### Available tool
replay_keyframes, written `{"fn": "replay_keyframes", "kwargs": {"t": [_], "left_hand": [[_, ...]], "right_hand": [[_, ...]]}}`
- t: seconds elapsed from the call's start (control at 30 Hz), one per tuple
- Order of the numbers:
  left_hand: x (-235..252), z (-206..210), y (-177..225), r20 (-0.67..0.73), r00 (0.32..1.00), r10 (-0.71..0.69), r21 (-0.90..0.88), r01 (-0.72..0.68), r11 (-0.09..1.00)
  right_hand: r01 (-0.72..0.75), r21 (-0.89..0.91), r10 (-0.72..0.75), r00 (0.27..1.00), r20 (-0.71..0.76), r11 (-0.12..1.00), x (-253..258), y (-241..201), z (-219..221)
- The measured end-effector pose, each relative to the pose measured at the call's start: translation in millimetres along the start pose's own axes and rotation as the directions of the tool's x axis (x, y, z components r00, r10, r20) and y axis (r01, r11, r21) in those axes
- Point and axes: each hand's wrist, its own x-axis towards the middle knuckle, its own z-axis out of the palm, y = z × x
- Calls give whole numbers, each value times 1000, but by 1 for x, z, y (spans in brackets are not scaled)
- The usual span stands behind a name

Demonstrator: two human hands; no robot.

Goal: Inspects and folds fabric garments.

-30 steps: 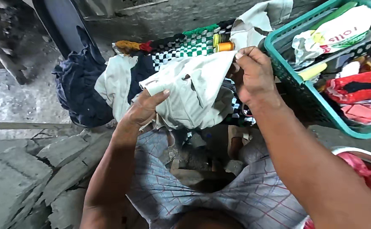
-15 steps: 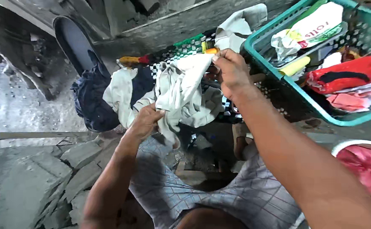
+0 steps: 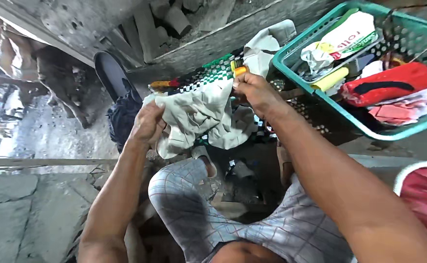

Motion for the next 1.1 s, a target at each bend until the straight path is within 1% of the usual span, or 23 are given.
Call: {"fn": "replay_keyframes", "kwargs": {"t": [0.03, 0.07, 0.13, 0.17, 0.23, 0.3, 0.33, 0.4, 0.47, 0.57, 0.63, 0.7, 0.77, 0.8, 0.83, 0.87, 0.93, 0.97, 1.03, 1.1], "left_hand": [[5, -1, 12, -3, 999, 42, -34, -42, 999], [10, -2, 26, 0, 997, 76, -42, -76, 996], [17, -4, 50, 25, 989, 148, -11, -148, 989], [21, -5, 61, 45, 981, 188, 17, -188, 982], [26, -3, 86, 70, 965, 252, 85, -257, 963], [30, 0, 112, 93, 950, 298, 149, -309, 939], [32, 0, 125, 101, 943, 316, 172, -329, 928], [37, 3, 148, 106, 931, 349, 222, -364, 904], [42, 7, 172, 119, 918, 379, 267, -397, 878], [44, 22, 212, 75, 918, 389, 373, -388, 843], [47, 23, 237, 85, 910, 405, 399, -404, 823], [46, 27, 260, 124, 855, 503, 394, -508, 766], [45, 25, 278, 234, 783, 577, 341, -622, 705], [44, 26, 283, 241, 765, 598, 320, -644, 695], [44, 27, 285, 214, 776, 594, 350, -628, 695], [44, 30, 283, 154, 811, 564, 428, -569, 702], [54, 36, 269, 64, 892, 449, 494, -419, 762], [59, 38, 259, 29, 919, 393, 503, -354, 789], [65, 44, 238, -24, 946, 324, 509, -267, 818], [69, 49, 224, -47, 954, 297, 467, -241, 850]], "right_hand": [[28, -140, -23, 999, 41, 990, 3, 2, 0], [72, -285, -51, 996, 78, 956, 5, 4, 1], [176, -502, -101, 980, 173, 847, 3, 9, 5], [217, -578, -111, 971, 213, 787, 1, 11, 9], [265, -655, -110, 957, 269, 707, -4, 11, 19], [303, -669, -119, 944, 306, 679, -8, 12, 29], [320, -658, -133, 939, 318, 682, -9, 13, 33], [375, -613, -211, 922, 325, 695, -7, 20, 41], [417, -579, -299, 908, 293, 701, -5, 23, 44], [380, -519, -324, 925, 199, 765, -1, 13, 41], [384, -453, -357, 922, 148, 804, 0, 10, 36], [394, -405, -379, 918, 120, 825, -9, 11, 33], [351, -366, -338, 936, 101, 862, -13, 11, 33], [323, -344, -311, 946, 91, 882, -13, 11, 34], [289, -314, -278, 957, 80, 904, -13, 11, 35], [267, -293, -258, 964, 70, 918, -13, 11, 36], [243, -279, -239, 970, 48, 929, -19, 6, 37], [235, -289, -239, 971, 23, 928, -21, 4, 38], [243, -309, -259, 966, -11, 919, -21, 1, 39], [292, -307, -306, 952, 2, 906, -23, 0, 39]]}}
